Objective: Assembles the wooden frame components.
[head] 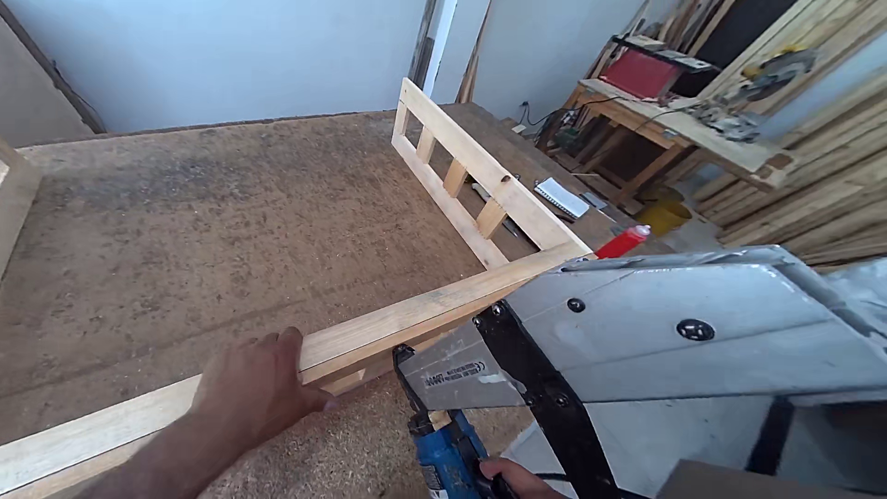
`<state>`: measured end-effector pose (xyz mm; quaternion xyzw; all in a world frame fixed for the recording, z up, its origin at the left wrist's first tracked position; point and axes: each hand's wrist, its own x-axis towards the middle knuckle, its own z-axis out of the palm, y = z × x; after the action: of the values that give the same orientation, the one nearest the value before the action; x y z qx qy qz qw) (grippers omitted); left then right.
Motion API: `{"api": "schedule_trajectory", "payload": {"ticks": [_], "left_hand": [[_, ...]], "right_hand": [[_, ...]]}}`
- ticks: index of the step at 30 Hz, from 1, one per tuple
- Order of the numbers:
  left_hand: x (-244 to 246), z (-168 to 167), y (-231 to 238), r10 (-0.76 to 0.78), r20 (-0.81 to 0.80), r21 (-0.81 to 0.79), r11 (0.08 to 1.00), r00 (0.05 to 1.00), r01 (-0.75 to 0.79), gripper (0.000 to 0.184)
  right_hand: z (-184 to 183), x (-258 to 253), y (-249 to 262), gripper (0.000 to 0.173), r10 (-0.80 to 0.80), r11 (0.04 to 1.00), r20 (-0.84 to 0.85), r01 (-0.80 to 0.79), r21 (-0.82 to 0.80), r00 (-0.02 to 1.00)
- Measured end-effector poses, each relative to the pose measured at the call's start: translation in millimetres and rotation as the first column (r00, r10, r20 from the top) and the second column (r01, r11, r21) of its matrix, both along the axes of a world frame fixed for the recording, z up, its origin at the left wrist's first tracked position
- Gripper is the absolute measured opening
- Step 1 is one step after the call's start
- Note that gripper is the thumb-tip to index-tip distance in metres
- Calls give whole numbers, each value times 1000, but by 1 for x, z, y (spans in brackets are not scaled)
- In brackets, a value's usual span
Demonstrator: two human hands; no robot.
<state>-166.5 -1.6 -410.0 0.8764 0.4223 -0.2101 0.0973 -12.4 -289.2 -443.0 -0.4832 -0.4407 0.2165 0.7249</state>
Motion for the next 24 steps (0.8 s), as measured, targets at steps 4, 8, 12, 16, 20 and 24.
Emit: {"api": "schedule_trajectory", "payload": {"ticks": [4,8,12,16,20,24], "left_hand": [[2,-13,-12,18,36,110,994,999,-22,107],[4,-12,-8,43,33,108,993,999,-46,95],[6,-10,-7,63,17,90,994,998,-64,91],[8,-11,-8,70,5,108,992,998,-70,90],[9,-11,-9,81,0,121,989,997,-80,89],[9,-11,-11,84,-6,120,989,996,-83,88]], "right_hand": [[-2,-18,3,18,-85,996,48,86,-15,995],[-2,-22,7,19,-87,996,70,88,-6,994],[-1,-22,7,20,-82,996,70,84,-20,994],[-3,-19,6,22,-58,997,113,62,-37,992],[-5,-18,4,24,-71,996,121,77,-42,990],[-2,-18,4,23,-59,998,87,62,-30,994]]}}
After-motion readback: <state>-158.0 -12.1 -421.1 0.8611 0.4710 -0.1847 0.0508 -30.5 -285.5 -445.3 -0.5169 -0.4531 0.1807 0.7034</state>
